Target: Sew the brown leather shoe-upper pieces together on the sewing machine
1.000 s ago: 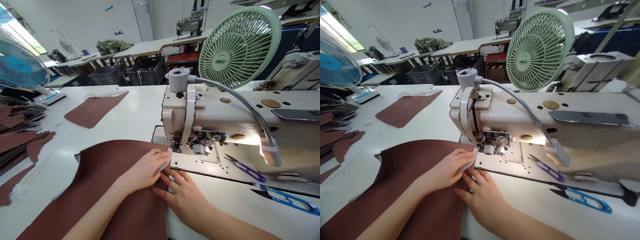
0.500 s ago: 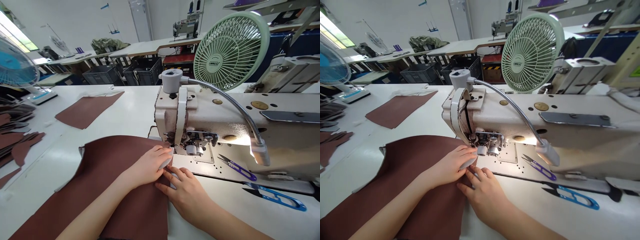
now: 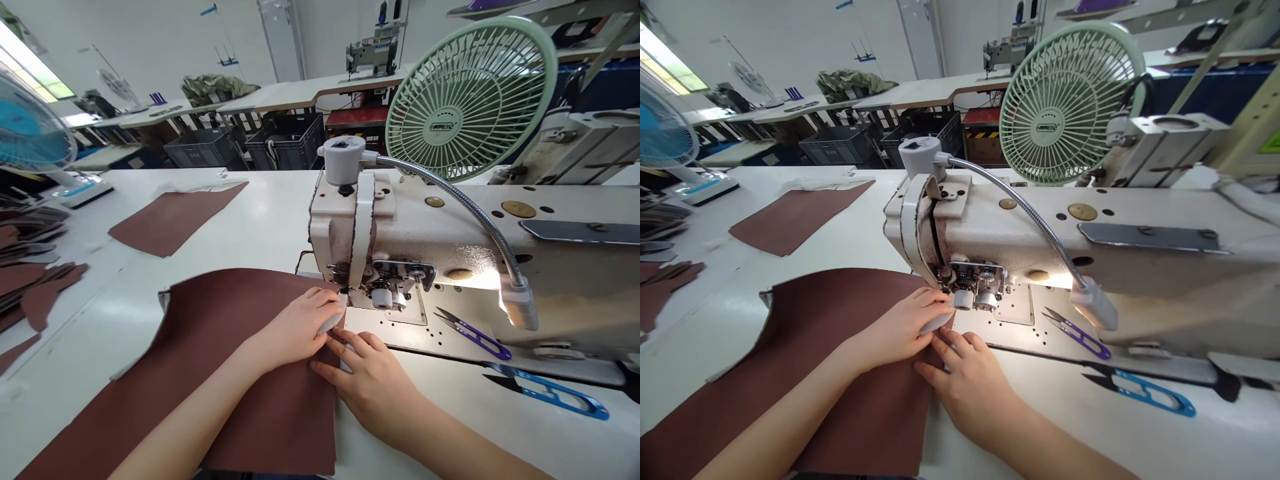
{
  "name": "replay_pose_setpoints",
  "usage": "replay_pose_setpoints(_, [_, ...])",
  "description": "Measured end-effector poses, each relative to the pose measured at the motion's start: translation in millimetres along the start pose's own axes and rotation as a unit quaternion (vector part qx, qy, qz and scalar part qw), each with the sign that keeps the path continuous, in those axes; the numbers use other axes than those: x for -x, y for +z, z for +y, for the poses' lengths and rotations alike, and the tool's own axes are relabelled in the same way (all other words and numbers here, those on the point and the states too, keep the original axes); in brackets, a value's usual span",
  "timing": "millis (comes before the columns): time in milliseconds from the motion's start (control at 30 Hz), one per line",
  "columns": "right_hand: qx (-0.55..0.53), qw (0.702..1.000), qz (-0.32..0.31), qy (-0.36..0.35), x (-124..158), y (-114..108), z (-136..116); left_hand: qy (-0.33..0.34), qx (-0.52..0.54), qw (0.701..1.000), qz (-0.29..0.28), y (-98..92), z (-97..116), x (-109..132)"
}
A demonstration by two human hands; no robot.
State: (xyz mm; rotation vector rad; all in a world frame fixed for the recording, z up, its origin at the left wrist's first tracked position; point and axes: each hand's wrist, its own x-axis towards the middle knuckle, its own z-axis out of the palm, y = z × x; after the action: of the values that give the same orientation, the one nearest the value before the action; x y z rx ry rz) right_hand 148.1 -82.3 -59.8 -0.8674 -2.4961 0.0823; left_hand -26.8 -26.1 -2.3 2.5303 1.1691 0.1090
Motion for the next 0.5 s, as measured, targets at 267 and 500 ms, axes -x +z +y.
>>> replay_pose_setpoints(267, [0.052,0.998,0.017,-0.025,2,3,-7,-0.007,0.003,1.000,-0.009,-4.3,0,-1])
replay_pose_setpoints(500, [0.078,0.991,-0.001,-0.108,7,-6,-21,0.016,-0.085,0.996,0.000,-0.9,-3,12])
